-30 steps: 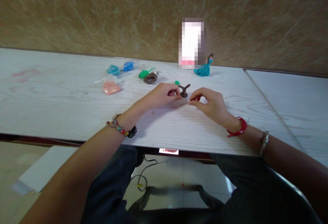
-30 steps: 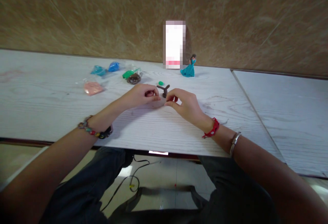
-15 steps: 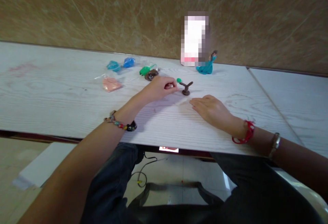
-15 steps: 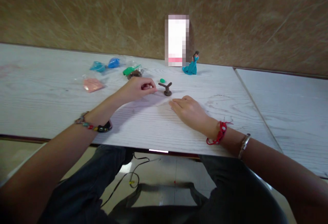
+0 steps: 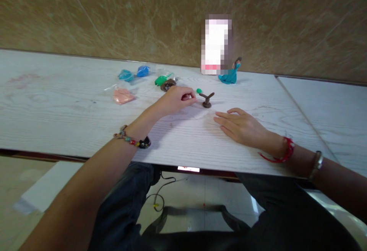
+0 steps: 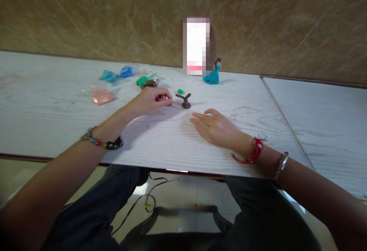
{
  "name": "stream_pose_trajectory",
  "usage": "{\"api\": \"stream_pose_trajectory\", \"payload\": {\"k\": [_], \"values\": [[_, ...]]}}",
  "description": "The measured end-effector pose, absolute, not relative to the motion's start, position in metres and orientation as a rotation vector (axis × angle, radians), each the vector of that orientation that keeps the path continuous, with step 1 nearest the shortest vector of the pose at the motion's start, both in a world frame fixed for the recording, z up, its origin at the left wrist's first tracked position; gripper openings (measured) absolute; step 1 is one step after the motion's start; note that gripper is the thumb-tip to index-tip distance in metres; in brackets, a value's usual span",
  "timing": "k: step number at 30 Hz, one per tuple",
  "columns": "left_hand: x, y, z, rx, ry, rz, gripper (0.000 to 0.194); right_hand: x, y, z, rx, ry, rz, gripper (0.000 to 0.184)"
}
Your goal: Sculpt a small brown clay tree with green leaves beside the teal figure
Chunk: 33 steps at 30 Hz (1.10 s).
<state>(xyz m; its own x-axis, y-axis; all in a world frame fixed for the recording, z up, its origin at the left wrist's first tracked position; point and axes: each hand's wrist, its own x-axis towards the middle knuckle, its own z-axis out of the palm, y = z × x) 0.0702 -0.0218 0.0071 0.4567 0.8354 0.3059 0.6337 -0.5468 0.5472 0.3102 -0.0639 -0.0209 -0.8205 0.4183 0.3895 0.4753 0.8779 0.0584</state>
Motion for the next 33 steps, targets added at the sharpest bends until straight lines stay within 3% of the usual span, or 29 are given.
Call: {"api": "stream_pose_trajectory", "payload": {"k": [9, 19, 26, 33], "values": [[0.069, -0.019, 0.006, 2.379, 1.246, 0.749, 0.014, 0.309, -0.051, -0.02, -0.841, -2.483, 0.14, 0.027], [0.068, -0.018, 0.003, 2.397, 1.227, 0.726, 0.016, 0.296, -0.041, -0.017, -0.851, -2.417, 0.332, 0.009], [0.075, -0.024, 0.01, 2.424, 1.199, 1.033, 0.02, 0.284, -0.02, -0.017, -1.114, -1.793, 0.526, 0.012], [0.09, -0.022, 0.003, 2.559, 1.282, 1.095, 0.017, 0.275, -0.012, -0.021, -1.163, -1.731, 0.656, 0.012]]}}
